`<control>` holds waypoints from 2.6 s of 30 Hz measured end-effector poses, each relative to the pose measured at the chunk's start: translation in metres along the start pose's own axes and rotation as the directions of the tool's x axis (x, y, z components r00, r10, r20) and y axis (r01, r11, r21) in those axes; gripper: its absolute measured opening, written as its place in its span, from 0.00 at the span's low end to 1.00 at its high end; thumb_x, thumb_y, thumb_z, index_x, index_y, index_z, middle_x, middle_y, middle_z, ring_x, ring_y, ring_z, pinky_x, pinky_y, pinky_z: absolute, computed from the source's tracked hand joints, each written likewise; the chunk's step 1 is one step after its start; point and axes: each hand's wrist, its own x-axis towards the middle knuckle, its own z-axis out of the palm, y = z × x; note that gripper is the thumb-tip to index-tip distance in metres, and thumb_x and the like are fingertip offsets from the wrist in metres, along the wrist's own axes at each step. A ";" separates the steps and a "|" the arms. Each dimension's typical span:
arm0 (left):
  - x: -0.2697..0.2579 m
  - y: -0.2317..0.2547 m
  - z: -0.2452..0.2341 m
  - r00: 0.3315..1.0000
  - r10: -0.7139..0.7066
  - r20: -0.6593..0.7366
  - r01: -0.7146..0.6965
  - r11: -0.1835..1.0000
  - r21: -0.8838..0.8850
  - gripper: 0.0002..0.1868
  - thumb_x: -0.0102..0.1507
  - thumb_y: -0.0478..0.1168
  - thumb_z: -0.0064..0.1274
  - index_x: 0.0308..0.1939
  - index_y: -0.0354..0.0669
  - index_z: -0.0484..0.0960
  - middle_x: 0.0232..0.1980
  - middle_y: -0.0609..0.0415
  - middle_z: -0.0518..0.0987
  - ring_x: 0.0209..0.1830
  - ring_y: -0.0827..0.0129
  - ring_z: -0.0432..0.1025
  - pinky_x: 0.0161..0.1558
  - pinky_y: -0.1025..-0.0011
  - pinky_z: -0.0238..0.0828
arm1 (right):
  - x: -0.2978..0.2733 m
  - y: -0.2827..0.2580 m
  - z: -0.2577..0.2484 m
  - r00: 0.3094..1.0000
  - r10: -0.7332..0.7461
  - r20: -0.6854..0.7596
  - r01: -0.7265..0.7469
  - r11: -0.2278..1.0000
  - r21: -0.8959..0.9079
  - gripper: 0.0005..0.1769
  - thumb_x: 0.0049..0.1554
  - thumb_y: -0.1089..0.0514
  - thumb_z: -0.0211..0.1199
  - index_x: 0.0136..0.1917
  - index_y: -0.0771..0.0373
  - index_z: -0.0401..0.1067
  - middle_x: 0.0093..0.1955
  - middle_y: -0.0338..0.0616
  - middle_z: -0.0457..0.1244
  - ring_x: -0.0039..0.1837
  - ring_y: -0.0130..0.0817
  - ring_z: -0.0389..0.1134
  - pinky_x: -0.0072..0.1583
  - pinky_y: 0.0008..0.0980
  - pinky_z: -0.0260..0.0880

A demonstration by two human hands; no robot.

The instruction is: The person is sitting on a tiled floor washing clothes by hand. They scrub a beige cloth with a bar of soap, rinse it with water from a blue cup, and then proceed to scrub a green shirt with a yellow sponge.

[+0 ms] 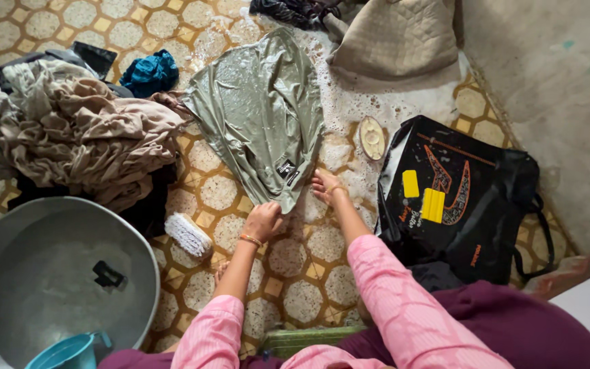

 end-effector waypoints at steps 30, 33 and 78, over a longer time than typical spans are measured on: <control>0.077 -0.005 0.066 0.976 -0.183 0.121 0.182 0.983 0.019 0.19 0.70 0.55 0.46 0.37 0.45 0.79 0.39 0.47 0.80 0.44 0.50 0.75 0.47 0.54 0.72 | -0.004 0.036 -0.019 0.376 -0.924 -0.078 0.116 0.130 -0.985 0.36 0.62 0.45 0.60 0.78 0.59 0.57 0.80 0.55 0.49 0.80 0.53 0.48 0.75 0.61 0.43; 0.115 -0.015 0.090 0.969 -0.168 0.182 0.144 0.980 0.138 0.11 0.66 0.46 0.45 0.47 0.53 0.83 0.52 0.57 0.83 0.61 0.60 0.74 0.61 0.55 0.69 | 0.003 0.047 -0.009 0.391 -0.909 0.142 0.094 -0.114 -0.989 0.42 0.66 0.36 0.48 0.83 0.63 0.46 0.87 0.51 0.40 0.86 0.50 0.36 0.80 0.59 0.34; -0.211 -0.144 -0.188 -0.617 -0.783 -0.078 0.073 0.041 -0.996 0.18 0.66 0.49 0.42 0.36 0.42 0.84 0.36 0.49 0.82 0.35 0.58 0.77 0.40 0.62 0.76 | -0.067 -0.022 -0.087 0.872 -0.480 0.093 0.275 0.639 0.718 0.20 0.59 0.42 0.55 0.56 0.56 0.73 0.47 0.43 0.69 0.47 0.43 0.70 0.49 0.45 0.72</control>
